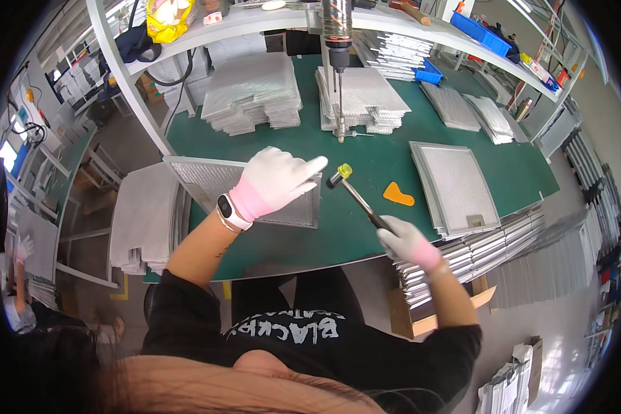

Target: Assemble metal mesh filters into frames using various tools at a manufacturing workstation.

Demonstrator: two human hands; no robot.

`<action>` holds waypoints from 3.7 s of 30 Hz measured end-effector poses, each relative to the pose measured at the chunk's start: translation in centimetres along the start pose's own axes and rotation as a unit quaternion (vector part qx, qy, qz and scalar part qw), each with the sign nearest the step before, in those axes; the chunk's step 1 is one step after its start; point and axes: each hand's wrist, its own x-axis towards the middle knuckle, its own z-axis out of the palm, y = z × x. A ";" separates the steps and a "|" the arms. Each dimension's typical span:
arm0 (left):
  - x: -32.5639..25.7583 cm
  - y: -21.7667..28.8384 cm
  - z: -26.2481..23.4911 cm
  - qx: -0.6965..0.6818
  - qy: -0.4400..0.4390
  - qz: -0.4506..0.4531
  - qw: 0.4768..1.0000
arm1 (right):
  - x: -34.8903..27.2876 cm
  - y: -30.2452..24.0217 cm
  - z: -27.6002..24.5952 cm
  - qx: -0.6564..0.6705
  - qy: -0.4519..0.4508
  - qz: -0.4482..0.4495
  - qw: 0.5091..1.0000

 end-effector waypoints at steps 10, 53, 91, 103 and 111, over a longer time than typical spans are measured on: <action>-0.7 -0.8 2.1 -0.011 0.151 -0.078 0.985 | -5.1 -8.8 -4.0 -0.132 0.230 -0.353 0.897; 1.6 2.2 4.0 -0.072 0.257 -0.217 0.939 | 13.2 -25.7 -3.0 0.480 0.193 -0.525 0.676; -0.7 -0.4 4.2 -0.362 0.274 -0.092 0.886 | 12.9 -19.1 2.9 0.426 0.106 -0.463 0.770; -1.2 0.1 3.9 -0.342 0.265 -0.101 0.896 | 12.7 -19.0 3.5 0.434 0.106 -0.442 0.778; -0.8 0.8 2.8 -0.330 0.288 -0.097 0.894 | 11.8 -21.3 0.7 0.478 0.085 -0.430 0.761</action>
